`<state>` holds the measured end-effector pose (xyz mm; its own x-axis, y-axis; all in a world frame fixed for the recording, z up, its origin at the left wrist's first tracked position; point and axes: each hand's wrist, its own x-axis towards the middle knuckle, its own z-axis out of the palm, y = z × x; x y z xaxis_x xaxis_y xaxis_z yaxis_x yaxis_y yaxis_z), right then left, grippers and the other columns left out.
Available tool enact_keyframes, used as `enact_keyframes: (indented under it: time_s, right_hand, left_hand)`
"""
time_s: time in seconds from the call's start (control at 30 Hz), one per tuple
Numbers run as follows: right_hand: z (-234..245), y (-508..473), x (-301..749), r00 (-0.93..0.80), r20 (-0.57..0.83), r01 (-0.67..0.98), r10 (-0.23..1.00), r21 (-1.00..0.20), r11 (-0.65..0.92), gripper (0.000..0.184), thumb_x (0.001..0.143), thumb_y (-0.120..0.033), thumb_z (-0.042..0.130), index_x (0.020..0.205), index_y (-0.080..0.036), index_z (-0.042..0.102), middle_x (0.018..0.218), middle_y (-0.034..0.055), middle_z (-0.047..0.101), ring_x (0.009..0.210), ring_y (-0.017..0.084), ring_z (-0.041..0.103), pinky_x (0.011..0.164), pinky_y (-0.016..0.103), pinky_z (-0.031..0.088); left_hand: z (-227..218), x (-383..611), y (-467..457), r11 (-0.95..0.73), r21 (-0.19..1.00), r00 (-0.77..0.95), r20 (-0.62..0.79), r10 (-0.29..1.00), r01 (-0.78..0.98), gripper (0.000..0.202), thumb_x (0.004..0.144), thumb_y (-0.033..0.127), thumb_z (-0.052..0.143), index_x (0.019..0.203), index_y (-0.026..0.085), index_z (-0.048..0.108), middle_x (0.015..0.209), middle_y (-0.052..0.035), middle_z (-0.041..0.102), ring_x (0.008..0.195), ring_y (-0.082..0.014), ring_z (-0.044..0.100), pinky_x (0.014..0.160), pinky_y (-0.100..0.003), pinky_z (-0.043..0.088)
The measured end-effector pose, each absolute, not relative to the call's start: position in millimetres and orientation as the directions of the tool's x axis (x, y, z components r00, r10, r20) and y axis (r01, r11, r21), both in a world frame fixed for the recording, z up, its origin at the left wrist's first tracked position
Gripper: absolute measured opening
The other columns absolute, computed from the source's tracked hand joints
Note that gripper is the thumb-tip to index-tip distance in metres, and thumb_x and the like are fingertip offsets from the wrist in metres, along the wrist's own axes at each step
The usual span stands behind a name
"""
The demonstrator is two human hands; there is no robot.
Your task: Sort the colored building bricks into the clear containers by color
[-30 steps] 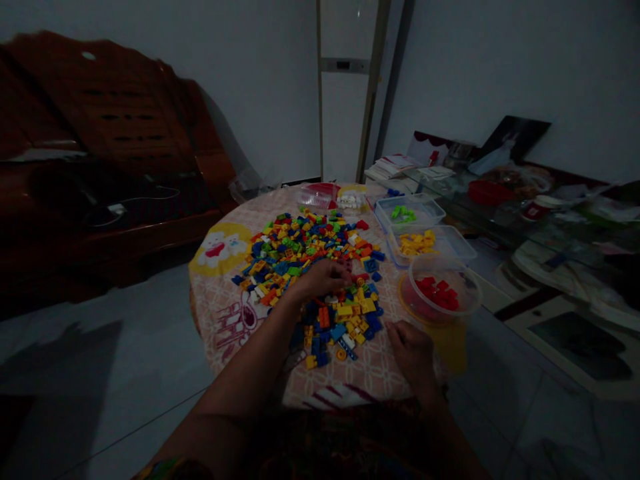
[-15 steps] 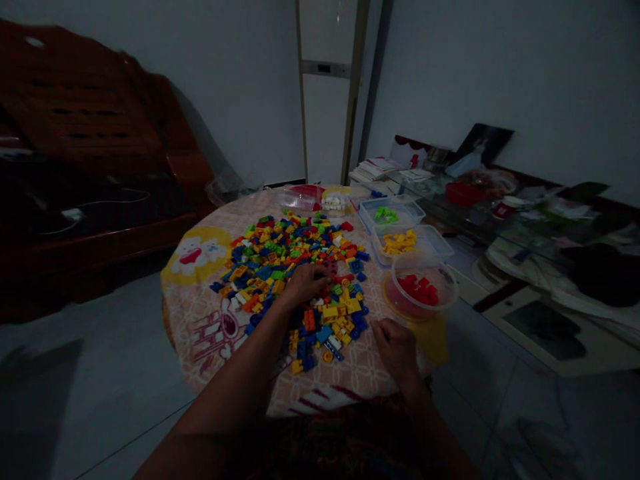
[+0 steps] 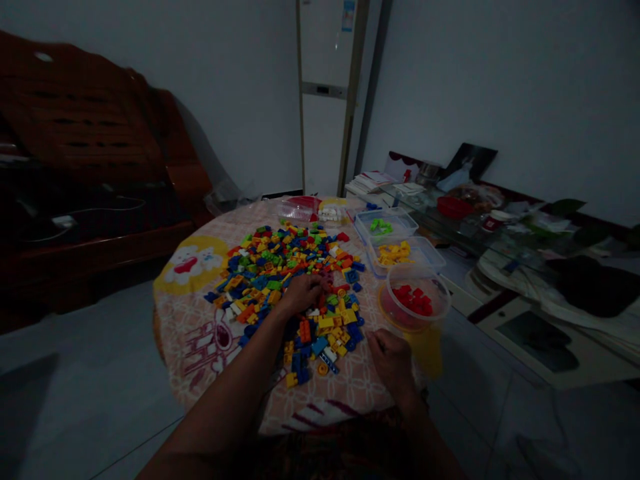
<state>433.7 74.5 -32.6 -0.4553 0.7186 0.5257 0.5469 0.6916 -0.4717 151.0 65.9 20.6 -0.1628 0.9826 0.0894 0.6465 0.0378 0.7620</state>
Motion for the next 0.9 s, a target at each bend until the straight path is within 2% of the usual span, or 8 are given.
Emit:
enact_keyframes:
  time_s: [0.17, 0.3, 0.37, 0.47, 0.53, 0.67, 0.8, 0.9]
  right_hand:
    - [-35.2, 72.4, 428.1, -0.45, 0.555, 0.536, 0.7, -0.459, 0.708, 0.041, 0.097, -0.034, 0.048, 0.059, -0.02, 0.05, 0.054, -0.0025, 0.054, 0.048, 0.009, 0.045, 0.054, 0.024, 0.032]
    - [-2.9, 64.7, 439.3, -0.389, 0.564, 0.494, 0.729, -0.54, 0.681, 0.046, 0.095, -0.039, 0.05, 0.054, -0.02, 0.052, 0.047, -0.0037, 0.049, 0.043, 0.009, 0.045, 0.047, 0.021, 0.034]
    - [29.8, 73.7, 458.6, -0.286, 0.628, 0.493, 0.724, -0.551, 0.673, 0.036, 0.093, -0.041, 0.054, 0.067, -0.019, 0.064, 0.057, -0.0004, 0.061, 0.05, 0.011, 0.055, 0.053, 0.022, 0.042]
    - [79.7, 120.5, 496.1, 0.023, 0.748, 0.547, 0.663, -0.565, 0.618, 0.029, 0.09, -0.042, 0.058, 0.086, -0.017, 0.072, 0.071, 0.0057, 0.07, 0.062, 0.017, 0.063, 0.062, 0.027, 0.05]
    - [99.8, 168.6, 516.3, 0.096, 0.74, 0.538, 0.665, -0.601, 0.591, 0.033, 0.089, -0.04, 0.055, 0.1, -0.015, 0.072, 0.082, 0.0094, 0.073, 0.059, 0.016, 0.062, 0.057, 0.028, 0.049]
    - [99.8, 255.6, 524.0, -0.262, 0.53, 0.59, 0.807, -0.574, 0.568, 0.037, 0.076, -0.026, 0.055, 0.104, -0.014, 0.075, 0.062, 0.0029, 0.068, 0.044, 0.014, 0.053, 0.047, 0.026, 0.044]
    - [84.1, 291.4, 505.8, -0.497, 0.385, 0.636, 0.778, -0.449, 0.628, 0.036, 0.065, -0.009, 0.052, 0.088, -0.016, 0.079, 0.071, 0.0049, 0.074, 0.048, 0.012, 0.055, 0.052, 0.026, 0.044]
    - [81.3, 301.0, 501.5, -0.568, 0.264, 0.636, 0.78, -0.461, 0.619, 0.034, 0.066, -0.006, 0.055, 0.086, -0.016, 0.08, 0.07, 0.004, 0.074, 0.049, 0.012, 0.056, 0.05, 0.024, 0.043]
  left_hand:
    - [23.3, 152.5, 64.6, 0.015, 0.709, -0.163, 0.14, 0.977, 0.705, 0.03, 0.077, 0.016, 0.046, 0.087, 0.019, 0.075, 0.067, 0.0002, 0.07, 0.067, -0.0155, 0.063, 0.066, -0.023, 0.043]
    - [25.0, 152.8, 64.4, 0.004, 0.675, -0.148, 0.156, 0.977, 0.738, 0.029, 0.077, 0.015, 0.047, 0.085, 0.019, 0.075, 0.075, -0.001, 0.072, 0.073, -0.0161, 0.063, 0.068, -0.023, 0.042]
    - [24.9, 152.6, 64.3, 0.004, 0.675, -0.143, 0.151, 0.978, 0.738, 0.029, 0.077, 0.014, 0.047, 0.085, 0.019, 0.075, 0.077, -0.0011, 0.072, 0.074, -0.0161, 0.064, 0.069, -0.023, 0.042]
    - [24.4, 152.5, 63.4, 0.011, 0.68, -0.148, 0.143, 0.979, 0.733, 0.03, 0.079, 0.015, 0.046, 0.086, 0.019, 0.075, 0.075, -0.001, 0.072, 0.072, -0.0159, 0.063, 0.069, -0.023, 0.043]
    - [24.4, 152.6, 62.5, 0.001, 0.682, -0.14, 0.149, 0.979, 0.731, 0.03, 0.08, 0.016, 0.046, 0.087, 0.019, 0.075, 0.076, -0.001, 0.072, 0.073, -0.0156, 0.063, 0.068, -0.023, 0.043]
    - [25.1, 152.6, 61.9, -0.002, 0.665, -0.14, 0.16, 0.977, 0.747, 0.03, 0.079, 0.015, 0.047, 0.087, 0.02, 0.075, 0.074, -0.0006, 0.071, 0.072, -0.0158, 0.063, 0.069, -0.023, 0.043]
    - [23.9, 151.5, 63.0, -0.011, 0.665, -0.133, 0.165, 0.977, 0.746, 0.03, 0.079, 0.015, 0.047, 0.087, 0.02, 0.076, 0.074, -0.0007, 0.071, 0.07, -0.0156, 0.063, 0.07, -0.023, 0.042]
    - [21.6, 150.3, 63.8, -0.007, 0.682, -0.131, 0.151, 0.98, 0.731, 0.03, 0.08, 0.015, 0.047, 0.088, 0.019, 0.076, 0.073, -0.0007, 0.071, 0.07, -0.0152, 0.063, 0.068, -0.022, 0.042]
